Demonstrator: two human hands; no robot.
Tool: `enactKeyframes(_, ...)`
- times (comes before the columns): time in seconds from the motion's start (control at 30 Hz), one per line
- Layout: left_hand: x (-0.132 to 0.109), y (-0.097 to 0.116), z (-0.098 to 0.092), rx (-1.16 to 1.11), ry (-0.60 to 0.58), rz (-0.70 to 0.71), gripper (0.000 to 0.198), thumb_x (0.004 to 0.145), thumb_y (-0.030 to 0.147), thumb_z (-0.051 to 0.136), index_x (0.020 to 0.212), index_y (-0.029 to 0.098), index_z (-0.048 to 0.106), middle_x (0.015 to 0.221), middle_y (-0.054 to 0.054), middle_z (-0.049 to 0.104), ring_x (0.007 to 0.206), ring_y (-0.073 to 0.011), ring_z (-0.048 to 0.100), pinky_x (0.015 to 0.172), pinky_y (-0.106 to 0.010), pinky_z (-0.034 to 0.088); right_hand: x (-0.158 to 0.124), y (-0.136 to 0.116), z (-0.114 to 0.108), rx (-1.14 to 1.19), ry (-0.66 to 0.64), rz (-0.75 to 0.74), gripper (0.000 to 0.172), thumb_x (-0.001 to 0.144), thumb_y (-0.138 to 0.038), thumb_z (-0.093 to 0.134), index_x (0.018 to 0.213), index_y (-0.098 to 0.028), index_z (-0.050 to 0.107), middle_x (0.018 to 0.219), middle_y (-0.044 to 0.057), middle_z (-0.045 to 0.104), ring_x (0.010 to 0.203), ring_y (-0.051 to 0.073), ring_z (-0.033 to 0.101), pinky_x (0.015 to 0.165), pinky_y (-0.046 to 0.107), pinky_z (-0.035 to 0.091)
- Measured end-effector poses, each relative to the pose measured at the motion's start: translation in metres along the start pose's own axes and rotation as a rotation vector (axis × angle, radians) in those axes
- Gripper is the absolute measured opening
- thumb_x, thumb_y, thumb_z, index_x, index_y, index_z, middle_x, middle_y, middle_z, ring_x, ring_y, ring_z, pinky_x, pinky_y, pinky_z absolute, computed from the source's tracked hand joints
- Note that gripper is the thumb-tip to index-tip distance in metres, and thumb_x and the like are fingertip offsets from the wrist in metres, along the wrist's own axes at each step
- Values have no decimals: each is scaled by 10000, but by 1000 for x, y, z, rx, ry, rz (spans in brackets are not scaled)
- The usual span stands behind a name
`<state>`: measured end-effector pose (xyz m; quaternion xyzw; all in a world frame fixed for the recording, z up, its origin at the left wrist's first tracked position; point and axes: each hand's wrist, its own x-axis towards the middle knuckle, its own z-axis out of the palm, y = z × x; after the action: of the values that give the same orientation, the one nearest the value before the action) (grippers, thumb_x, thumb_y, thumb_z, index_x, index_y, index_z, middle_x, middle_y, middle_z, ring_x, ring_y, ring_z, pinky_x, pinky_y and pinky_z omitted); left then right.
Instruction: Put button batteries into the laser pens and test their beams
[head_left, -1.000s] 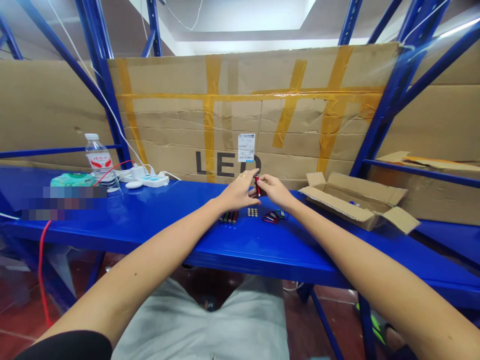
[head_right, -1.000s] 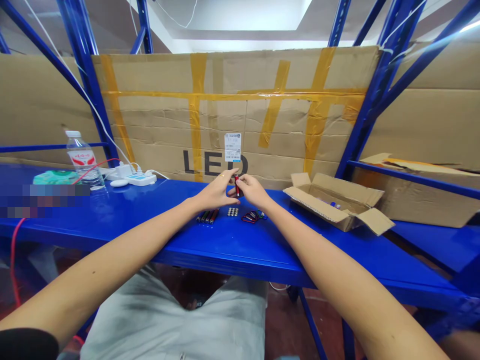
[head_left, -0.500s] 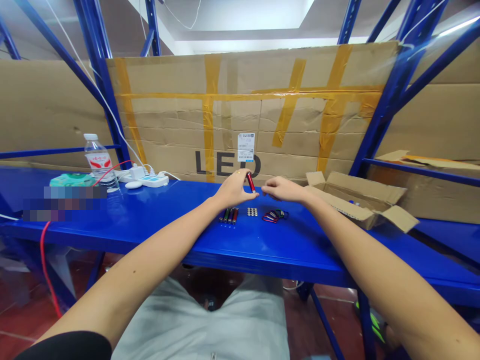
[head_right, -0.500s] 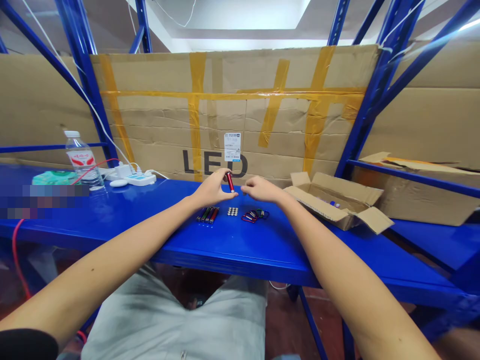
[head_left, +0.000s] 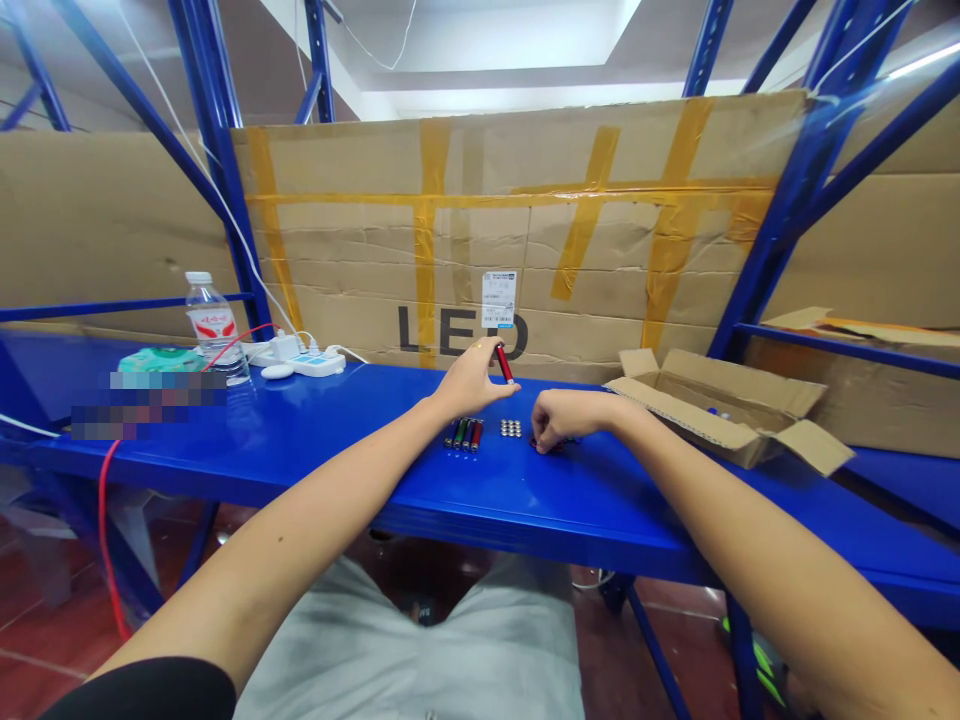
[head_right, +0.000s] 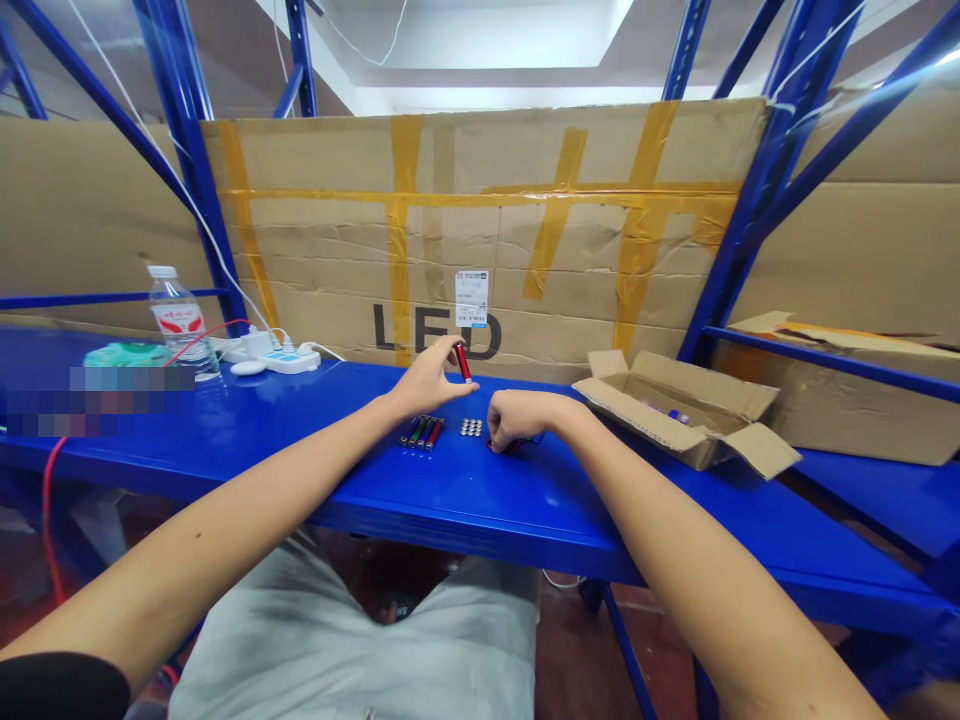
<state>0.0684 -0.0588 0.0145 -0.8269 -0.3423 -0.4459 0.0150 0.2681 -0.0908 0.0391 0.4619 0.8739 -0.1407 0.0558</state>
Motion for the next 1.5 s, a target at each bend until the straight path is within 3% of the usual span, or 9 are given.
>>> enactKeyframes(0.2,0,-2,1,-15,-14,11,663,671,373,778,1230,163,491,1159,-104,586,932,-217,590,876,-382,473,-3,-7,4,-4,-23,-62,96,653,-243,611,684,-165,657,626,8,614,564,139,508,540,261,346)
enactKeyframes(0.37,1,-2,1,-49,-1,4,628,671,347,772,1205,156,503,1104,-99,602,935,-218,589,878,-382,471,-6,-6,-6,116,320,-147,163,784,-221,468,637,-171,515,651,20,576,597,130,482,571,261,365)
enactKeyframes(0.53,1,-2,2,-134,27,-48,629,666,380,782,1184,151,508,1059,-96,622,923,-215,595,842,-369,477,8,2,-3,766,503,39,56,801,-144,423,817,-195,440,640,12,565,517,137,524,497,272,436)
enactKeyframes(0.67,2,-5,7,-331,23,-197,666,703,404,760,1233,134,463,907,-57,640,813,-180,610,772,-343,489,22,6,4,1162,676,4,123,788,-154,473,893,-213,451,512,-78,376,422,104,391,452,274,437)
enactKeyframes(0.83,1,-2,14,-499,-36,-242,688,684,329,775,1259,127,453,934,-76,662,852,-187,636,799,-356,490,24,5,6,1367,603,-86,181,744,-188,592,884,-201,479,533,-77,362,452,95,393,468,284,438)
enactKeyframes(1.03,0,10,15,-655,-36,-316,708,714,193,732,1330,115,392,810,-35,656,711,-145,635,677,-300,496,28,-5,16,1242,480,-97,165,760,-151,568,881,-203,470,571,-51,431,486,118,461,469,296,469)
enactKeyframes(1.23,2,13,8,-692,-16,-472,712,720,96,713,1337,70,360,598,64,574,491,-95,570,542,-245,454,32,-9,24,1046,461,-136,75,829,-184,482,903,-198,494,604,-50,423,485,114,445,478,294,486)
enactKeyframes(1.37,4,10,9,-735,-4,-549,711,724,81,709,1338,68,352,563,89,551,458,-93,560,533,-254,465,28,-7,22,785,489,-197,246,861,-205,454,1086,-172,546,666,-26,491,513,117,464,531,289,489)
enactKeyframes(1.5,5,5,13,-766,12,-566,731,709,75,726,1337,62,352,550,100,534,442,-93,555,527,-254,459,26,-5,22,439,550,-207,415,895,-170,414,1305,-168,478,934,74,645,645,149,572,679,318,497)
